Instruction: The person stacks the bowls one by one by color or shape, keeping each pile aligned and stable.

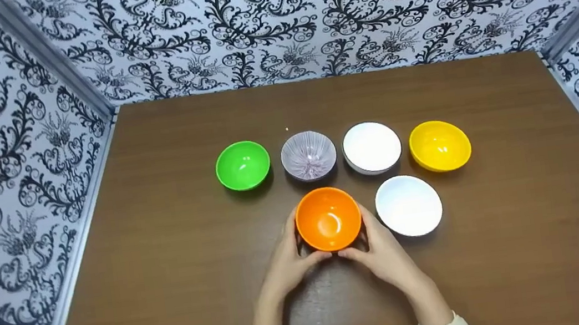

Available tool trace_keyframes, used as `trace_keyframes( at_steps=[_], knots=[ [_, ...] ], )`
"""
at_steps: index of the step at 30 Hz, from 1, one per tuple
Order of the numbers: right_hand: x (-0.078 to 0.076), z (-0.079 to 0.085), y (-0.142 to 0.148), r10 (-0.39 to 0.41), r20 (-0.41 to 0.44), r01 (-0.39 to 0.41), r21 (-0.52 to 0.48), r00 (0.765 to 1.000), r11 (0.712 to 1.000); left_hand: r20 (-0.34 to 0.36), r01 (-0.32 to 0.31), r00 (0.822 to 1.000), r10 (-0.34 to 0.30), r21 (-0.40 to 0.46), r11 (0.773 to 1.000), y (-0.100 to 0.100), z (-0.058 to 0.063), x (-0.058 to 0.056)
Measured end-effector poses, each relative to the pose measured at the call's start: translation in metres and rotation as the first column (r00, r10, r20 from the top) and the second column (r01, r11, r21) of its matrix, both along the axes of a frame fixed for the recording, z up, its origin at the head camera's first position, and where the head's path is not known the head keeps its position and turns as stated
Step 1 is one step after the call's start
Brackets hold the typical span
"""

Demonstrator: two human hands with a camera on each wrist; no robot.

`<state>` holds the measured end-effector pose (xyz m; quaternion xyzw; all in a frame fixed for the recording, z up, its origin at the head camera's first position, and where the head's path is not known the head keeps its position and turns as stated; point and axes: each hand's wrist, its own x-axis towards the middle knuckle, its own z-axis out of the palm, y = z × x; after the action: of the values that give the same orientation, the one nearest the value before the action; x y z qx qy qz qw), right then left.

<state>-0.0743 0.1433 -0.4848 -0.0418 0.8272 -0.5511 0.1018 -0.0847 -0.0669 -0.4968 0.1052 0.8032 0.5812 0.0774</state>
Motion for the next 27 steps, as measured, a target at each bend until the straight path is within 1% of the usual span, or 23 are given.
trace_keyframes(
  at_steps=[2, 7, 9, 11, 15, 18, 22, 27],
  knots=[
    [-0.002, -0.002, 0.0, -0.001, 0.012, 0.001, 0.001, 1.0, 1.0, 0.009, 0.001, 1.0, 0.0, -0.006, 1.0, 0.0, -0.004, -0.001],
    [0.0, -0.008, 0.0, 0.004, 0.043, -0.003, -0.003, 0.999, 1.0, 0.028, 0.003, 1.0, -0.002, -0.02, 1.0, 0.0, -0.012, 0.003],
    [0.0, -0.007, 0.0, 0.007, 0.045, -0.007, 0.003, 0.999, 1.0, 0.024, 0.001, 1.0, 0.0, -0.02, 1.0, 0.0, -0.011, 0.003],
    [-0.002, -0.004, 0.0, 0.007, 0.031, -0.008, 0.019, 0.999, 1.0, 0.007, 0.002, 1.0, -0.001, -0.018, 1.0, 0.0, -0.01, 0.0],
    [-0.01, 0.004, 0.002, -0.001, 0.018, 0.0, 0.058, 1.0, 0.998, -0.003, -0.002, 1.0, 0.002, -0.034, 0.999, 0.001, -0.002, -0.009],
    [-0.019, 0.008, 0.003, 0.002, 0.03, -0.004, 0.06, 1.0, 0.998, 0.008, -0.006, 1.0, 0.006, -0.058, 0.998, 0.002, 0.003, -0.017],
    [-0.018, 0.008, 0.004, 0.01, 0.029, -0.011, 0.06, 1.0, 0.998, 0.012, -0.005, 1.0, 0.006, -0.076, 0.997, 0.002, 0.006, -0.017],
    [-0.016, 0.007, 0.006, 0.021, 0.024, -0.022, 0.07, 1.0, 0.997, 0.0, -0.004, 1.0, 0.004, -0.06, 0.998, 0.003, 0.004, -0.015]
  ],
)
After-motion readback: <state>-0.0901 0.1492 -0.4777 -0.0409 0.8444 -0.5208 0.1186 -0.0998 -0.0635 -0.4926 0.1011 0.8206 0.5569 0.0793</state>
